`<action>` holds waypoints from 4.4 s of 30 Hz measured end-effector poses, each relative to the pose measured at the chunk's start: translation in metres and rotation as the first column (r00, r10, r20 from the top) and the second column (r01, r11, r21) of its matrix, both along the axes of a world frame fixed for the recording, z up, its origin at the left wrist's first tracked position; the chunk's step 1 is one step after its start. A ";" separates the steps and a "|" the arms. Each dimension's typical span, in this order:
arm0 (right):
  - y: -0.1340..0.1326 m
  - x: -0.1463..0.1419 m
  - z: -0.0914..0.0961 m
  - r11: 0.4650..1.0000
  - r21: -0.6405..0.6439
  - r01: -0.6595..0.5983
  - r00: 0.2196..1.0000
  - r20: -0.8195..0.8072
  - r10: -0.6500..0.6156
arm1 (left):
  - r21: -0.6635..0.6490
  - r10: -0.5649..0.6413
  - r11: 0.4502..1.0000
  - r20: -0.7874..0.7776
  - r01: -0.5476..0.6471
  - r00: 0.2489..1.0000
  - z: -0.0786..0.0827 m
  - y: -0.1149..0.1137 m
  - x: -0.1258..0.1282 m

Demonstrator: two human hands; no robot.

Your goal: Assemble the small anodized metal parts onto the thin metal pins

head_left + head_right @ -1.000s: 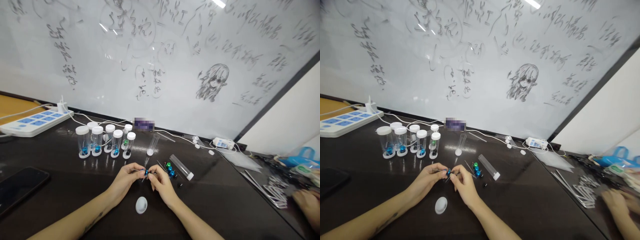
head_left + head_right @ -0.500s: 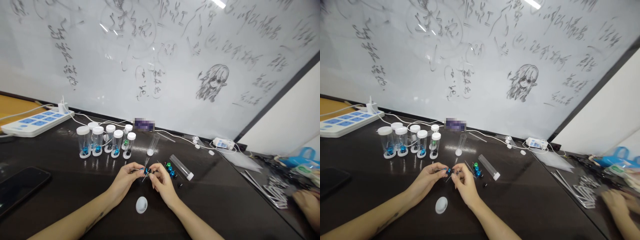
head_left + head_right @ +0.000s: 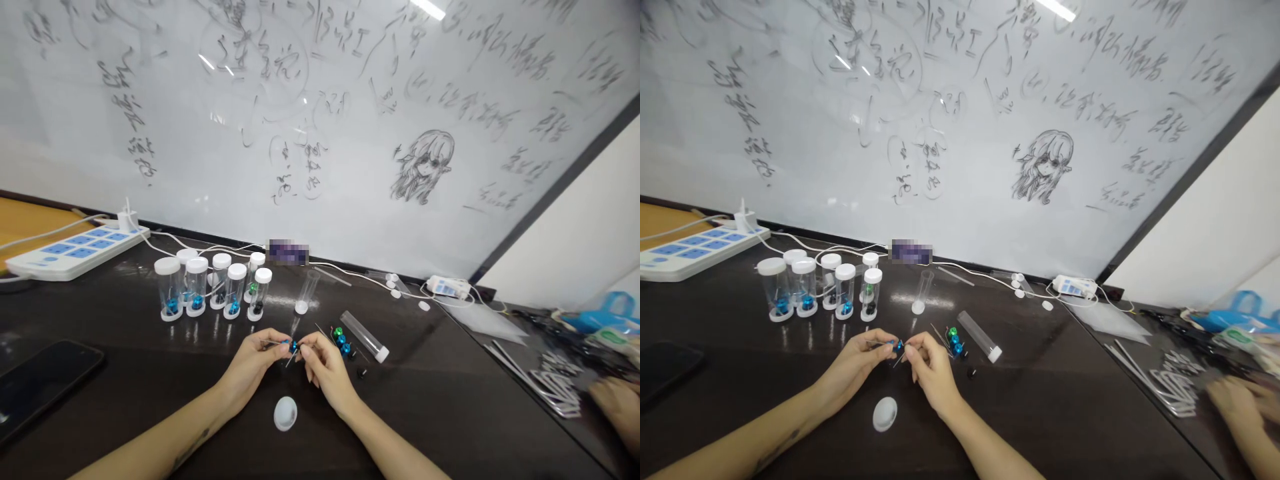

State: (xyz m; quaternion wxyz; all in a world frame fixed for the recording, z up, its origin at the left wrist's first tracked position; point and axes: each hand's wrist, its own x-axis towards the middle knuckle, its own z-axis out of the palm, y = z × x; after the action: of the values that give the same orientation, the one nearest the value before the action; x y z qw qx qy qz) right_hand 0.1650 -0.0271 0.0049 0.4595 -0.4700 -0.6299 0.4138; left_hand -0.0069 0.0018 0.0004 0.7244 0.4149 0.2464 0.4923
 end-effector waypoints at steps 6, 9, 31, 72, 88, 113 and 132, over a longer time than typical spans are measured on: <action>0.000 0.002 -0.002 1.000 0.017 -0.015 1.000 -0.017 0.016 | -0.031 0.016 0.999 0.051 -0.014 0.999 0.000 0.001 0.002; 0.000 0.002 -0.002 0.999 0.030 -0.031 0.999 -0.022 0.031 | -0.034 0.018 0.999 0.048 -0.017 0.999 -0.001 0.001 0.002; 0.001 0.000 0.000 0.998 0.063 0.006 1.000 0.011 -0.006 | -0.023 0.001 1.000 0.028 0.000 1.000 -0.003 0.002 0.000; -0.001 0.002 -0.001 0.997 0.066 -0.028 0.996 0.089 0.022 | -0.030 -0.008 1.000 0.016 0.008 1.000 -0.001 0.000 0.000; 0.000 0.001 0.000 0.998 0.015 -0.060 0.998 0.013 0.060 | -0.032 -0.006 0.999 0.018 0.006 1.000 0.000 0.000 0.000; 0.000 0.000 0.002 0.999 0.028 -0.016 0.997 0.077 0.014 | -0.034 -0.028 0.999 0.033 0.029 0.999 -0.001 0.000 -0.001; 0.001 0.000 0.002 1.000 0.018 -0.019 0.998 0.053 0.018 | -0.015 -0.030 0.999 -0.006 0.030 1.000 0.002 -0.001 -0.001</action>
State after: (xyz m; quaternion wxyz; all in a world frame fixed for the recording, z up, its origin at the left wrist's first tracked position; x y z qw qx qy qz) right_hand 0.1652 -0.0265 0.0066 0.4433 -0.4706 -0.6500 0.3994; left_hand -0.0077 0.0006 0.0027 0.7341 0.4145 0.2462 0.4782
